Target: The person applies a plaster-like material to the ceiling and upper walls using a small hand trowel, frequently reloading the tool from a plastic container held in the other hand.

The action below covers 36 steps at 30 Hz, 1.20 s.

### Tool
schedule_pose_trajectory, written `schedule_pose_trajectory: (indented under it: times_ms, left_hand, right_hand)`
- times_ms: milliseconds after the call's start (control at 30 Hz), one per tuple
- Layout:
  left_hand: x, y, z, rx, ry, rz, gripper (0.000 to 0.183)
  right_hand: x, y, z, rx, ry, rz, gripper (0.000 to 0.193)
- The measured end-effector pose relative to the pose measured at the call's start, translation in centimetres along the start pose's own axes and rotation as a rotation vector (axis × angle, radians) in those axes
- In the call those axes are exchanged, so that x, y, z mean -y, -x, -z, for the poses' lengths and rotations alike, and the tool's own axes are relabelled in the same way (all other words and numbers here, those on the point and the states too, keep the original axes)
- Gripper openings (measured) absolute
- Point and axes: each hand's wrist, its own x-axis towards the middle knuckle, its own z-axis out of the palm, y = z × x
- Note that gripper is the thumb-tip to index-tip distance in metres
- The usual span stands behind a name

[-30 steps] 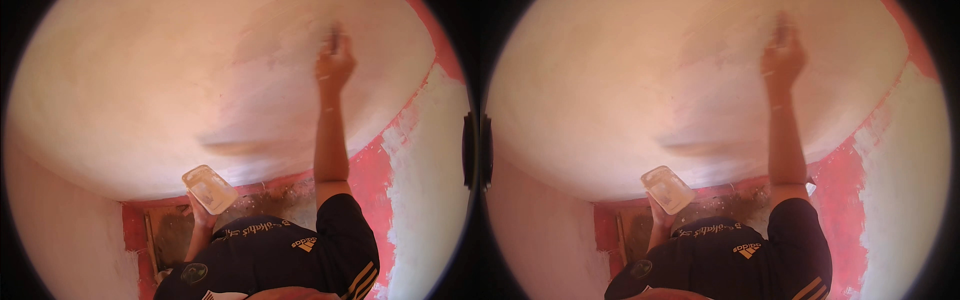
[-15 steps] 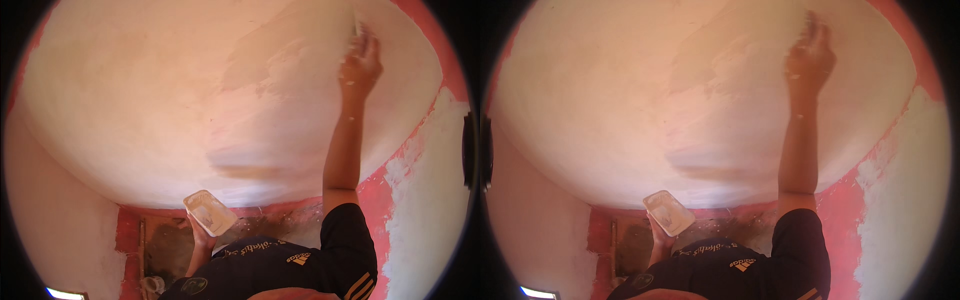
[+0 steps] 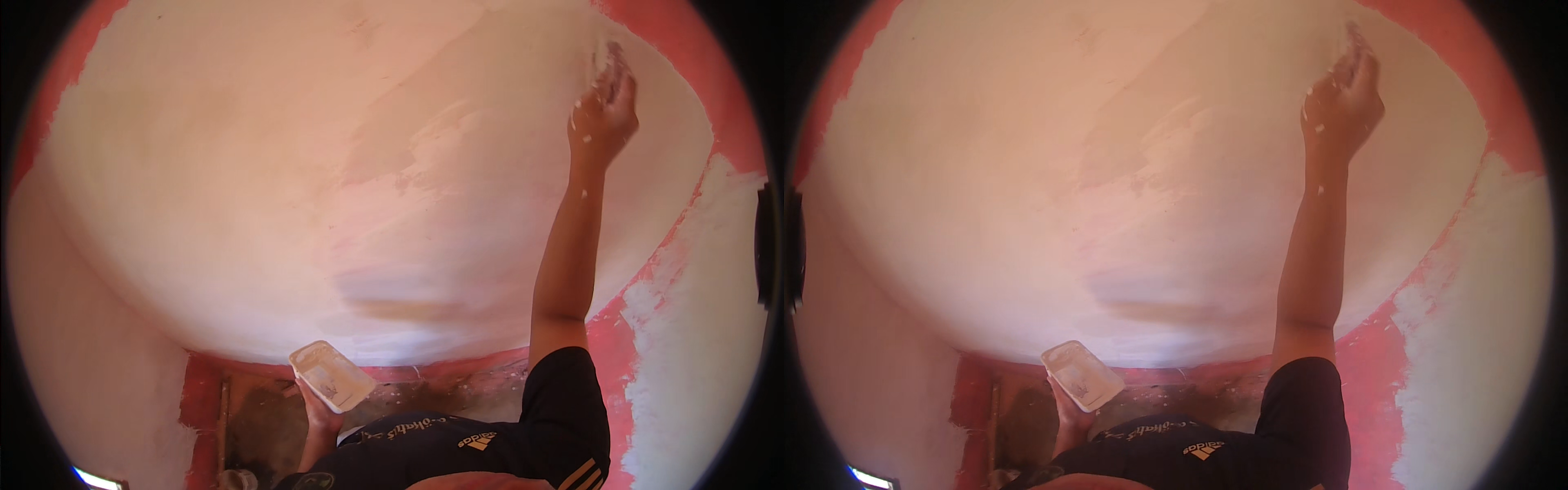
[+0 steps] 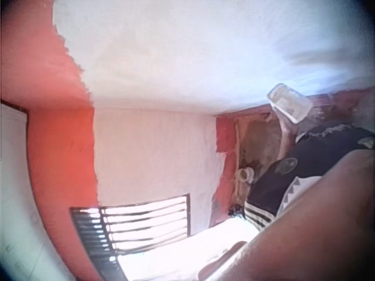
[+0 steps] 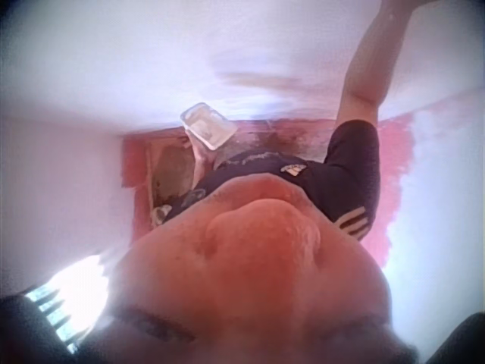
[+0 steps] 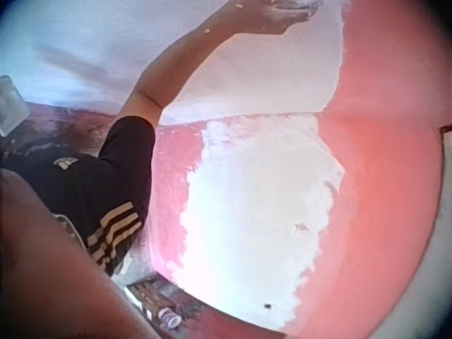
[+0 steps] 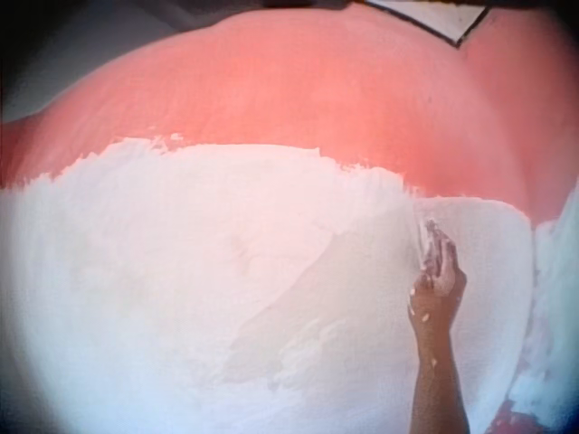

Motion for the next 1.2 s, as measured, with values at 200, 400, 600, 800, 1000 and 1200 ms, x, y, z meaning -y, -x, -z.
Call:
schedule_pose_trajectory:
  times_ms: [200,400,600,800,1000,1200]
  left_hand:
    - [0.6,0.2,0.4,0.048,0.084,0.043,0.075]
    - [0.0,0.9,-1.2,-0.003,0.083,0.05,0.075]
    - [-0.5,0.5,-1.8,0.062,0.03,0.024,0.074]
    - [-0.3,1.4,-1.0,0.076,0.067,0.02,0.072]
    - [-0.2,1.6,-1.7,0.078,0.114,0.027,0.072]
    - [-1.4,1.7,-1.7,0.158,0.104,0.1,0.072]
  right_hand:
    - [5.3,18.6,-5.1,0.676,-0.01,0.739,0.036]
    - [-0.2,14.4,-2.3,0.658,-0.179,0.518,0.041]
    - [0.8,0.6,-3.3,0.148,0.157,0.458,0.043]
    - [3.6,23.7,-4.9,1.097,0.021,0.724,0.04]
    - [-3.0,13.7,3.0,0.471,-0.285,0.228,0.03]
    - [0.3,14.0,2.4,0.328,-0.121,0.48,0.045]
